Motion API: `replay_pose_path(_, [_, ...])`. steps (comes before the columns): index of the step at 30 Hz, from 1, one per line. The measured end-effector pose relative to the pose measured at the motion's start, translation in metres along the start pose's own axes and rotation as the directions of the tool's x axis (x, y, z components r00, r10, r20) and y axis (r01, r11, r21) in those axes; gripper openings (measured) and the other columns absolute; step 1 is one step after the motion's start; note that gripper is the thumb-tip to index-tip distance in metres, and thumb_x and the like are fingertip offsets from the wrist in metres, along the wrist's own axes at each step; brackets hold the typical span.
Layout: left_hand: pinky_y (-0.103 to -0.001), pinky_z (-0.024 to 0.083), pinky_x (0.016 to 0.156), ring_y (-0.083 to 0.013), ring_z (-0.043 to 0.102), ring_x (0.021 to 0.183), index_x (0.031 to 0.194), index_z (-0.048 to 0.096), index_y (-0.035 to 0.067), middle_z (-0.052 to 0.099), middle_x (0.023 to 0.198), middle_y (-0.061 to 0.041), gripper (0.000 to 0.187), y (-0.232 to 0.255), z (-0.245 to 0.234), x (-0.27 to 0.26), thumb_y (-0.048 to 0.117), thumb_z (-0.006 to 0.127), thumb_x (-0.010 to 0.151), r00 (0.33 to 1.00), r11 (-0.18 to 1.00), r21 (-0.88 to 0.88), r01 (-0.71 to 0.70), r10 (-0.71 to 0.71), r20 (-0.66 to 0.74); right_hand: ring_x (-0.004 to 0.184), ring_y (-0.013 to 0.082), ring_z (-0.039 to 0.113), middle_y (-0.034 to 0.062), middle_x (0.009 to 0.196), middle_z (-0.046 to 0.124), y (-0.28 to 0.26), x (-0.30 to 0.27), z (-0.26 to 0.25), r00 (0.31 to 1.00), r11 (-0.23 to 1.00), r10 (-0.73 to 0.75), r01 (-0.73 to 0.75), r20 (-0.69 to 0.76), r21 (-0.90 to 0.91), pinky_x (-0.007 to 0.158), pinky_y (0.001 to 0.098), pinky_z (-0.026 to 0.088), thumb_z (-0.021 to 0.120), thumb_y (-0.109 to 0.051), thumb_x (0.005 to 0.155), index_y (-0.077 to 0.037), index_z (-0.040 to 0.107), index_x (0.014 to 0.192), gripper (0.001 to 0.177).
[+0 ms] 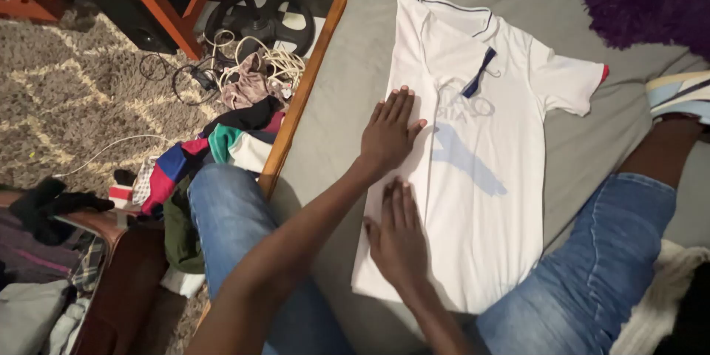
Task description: Folding a white t-shirt on a bed.
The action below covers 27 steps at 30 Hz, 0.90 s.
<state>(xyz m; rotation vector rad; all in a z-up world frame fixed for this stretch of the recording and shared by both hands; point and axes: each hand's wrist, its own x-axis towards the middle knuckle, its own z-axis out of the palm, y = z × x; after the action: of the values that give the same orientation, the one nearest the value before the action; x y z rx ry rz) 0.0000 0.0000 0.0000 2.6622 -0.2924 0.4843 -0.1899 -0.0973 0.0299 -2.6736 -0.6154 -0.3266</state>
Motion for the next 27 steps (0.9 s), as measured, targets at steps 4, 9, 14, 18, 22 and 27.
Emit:
replay_pose_path(4, [-0.043, 0.022, 0.128, -0.0244, 0.028, 0.157, 0.16, 0.035, 0.008, 0.033, 0.168, -0.01, 0.07, 0.006, 0.012, 0.034, 0.053, 0.037, 0.107, 1.0, 1.0, -0.016, 0.008, -0.008, -0.026, 0.153, 0.0402, 0.022, 0.0303, 0.162, 0.027, -0.008, 0.005, -0.007, 0.999, 0.999, 0.036, -0.035, 0.032, -0.022, 0.121, 0.048, 0.023, 0.052, -0.038, 0.099, 0.011, 0.03, 0.152, 0.075])
replay_pose_path(9, [-0.042, 0.018, 0.128, -0.0248, 0.024, 0.158, 0.161, 0.031, 0.006, 0.029, 0.169, -0.011, 0.066, -0.01, 0.045, 0.097, 0.047, 0.033, 0.11, 0.998, 0.998, -0.004, 0.057, -0.057, 0.013, 0.136, 0.0441, 0.042, 0.0278, 0.151, 0.043, -0.005, 0.04, -0.021, 0.952, 0.988, 0.156, -0.157, 0.262, -0.017, 0.105, 0.051, 0.035, 0.064, -0.032, 0.091, 0.006, 0.05, 0.141, 0.064])
replay_pose_path(14, [-0.043, 0.011, 0.126, -0.0224, 0.017, 0.157, 0.161, 0.027, 0.006, 0.024, 0.17, -0.009, 0.069, -0.023, 0.063, 0.116, 0.05, 0.029, 0.107, 0.992, 0.99, 0.068, 0.12, -0.123, 0.038, 0.098, 0.0336, 0.064, 0.015, 0.102, 0.067, 0.023, 0.093, -0.028, 0.982, 0.936, 0.18, -0.191, 0.062, 0.296, 0.084, 0.0448, 0.051, 0.062, -0.019, 0.097, -0.002, 0.069, 0.097, 0.018])
replay_pose_path(18, [-0.043, 0.009, 0.128, -0.0224, 0.016, 0.158, 0.161, 0.029, 0.006, 0.025, 0.17, -0.009, 0.074, -0.023, 0.053, 0.113, 0.056, 0.03, 0.106, 0.993, 0.987, 0.117, 0.114, -0.116, 0.01, 0.072, 0.0324, 0.063, 0.0149, 0.079, 0.064, 0.046, 0.121, -0.018, 0.976, 0.867, 0.215, -0.197, 0.012, 0.458, 0.066, 0.0426, 0.05, 0.063, -0.021, 0.101, 0.0, 0.064, 0.084, 0.028])
replay_pose_path(22, [-0.044, 0.008, 0.129, -0.0234, 0.019, 0.158, 0.159, 0.033, 0.003, 0.029, 0.168, -0.011, 0.076, -0.02, 0.044, 0.118, 0.057, 0.032, 0.106, 0.997, 0.983, 0.166, 0.082, -0.08, -0.014, 0.061, 0.0275, 0.062, 0.0132, 0.072, 0.064, 0.063, 0.138, -0.02, 0.929, 0.797, 0.358, -0.357, 0.095, 0.487, 0.062, 0.0408, 0.049, 0.061, -0.024, 0.102, 0.0, 0.065, 0.081, 0.033])
replay_pose_path(27, [-0.044, 0.02, 0.128, -0.0288, 0.032, 0.155, 0.153, 0.042, -0.002, 0.041, 0.162, -0.017, 0.066, -0.011, 0.024, 0.135, 0.046, 0.043, 0.107, 0.995, 0.999, -0.036, 0.033, -0.037, -0.097, 0.07, 0.0261, 0.063, 0.0126, 0.083, 0.067, 0.079, 0.139, -0.013, 0.929, 0.808, 0.359, -0.263, -0.087, 0.526, 0.067, 0.0392, 0.051, 0.061, -0.019, 0.103, 0.001, 0.064, 0.088, 0.025])
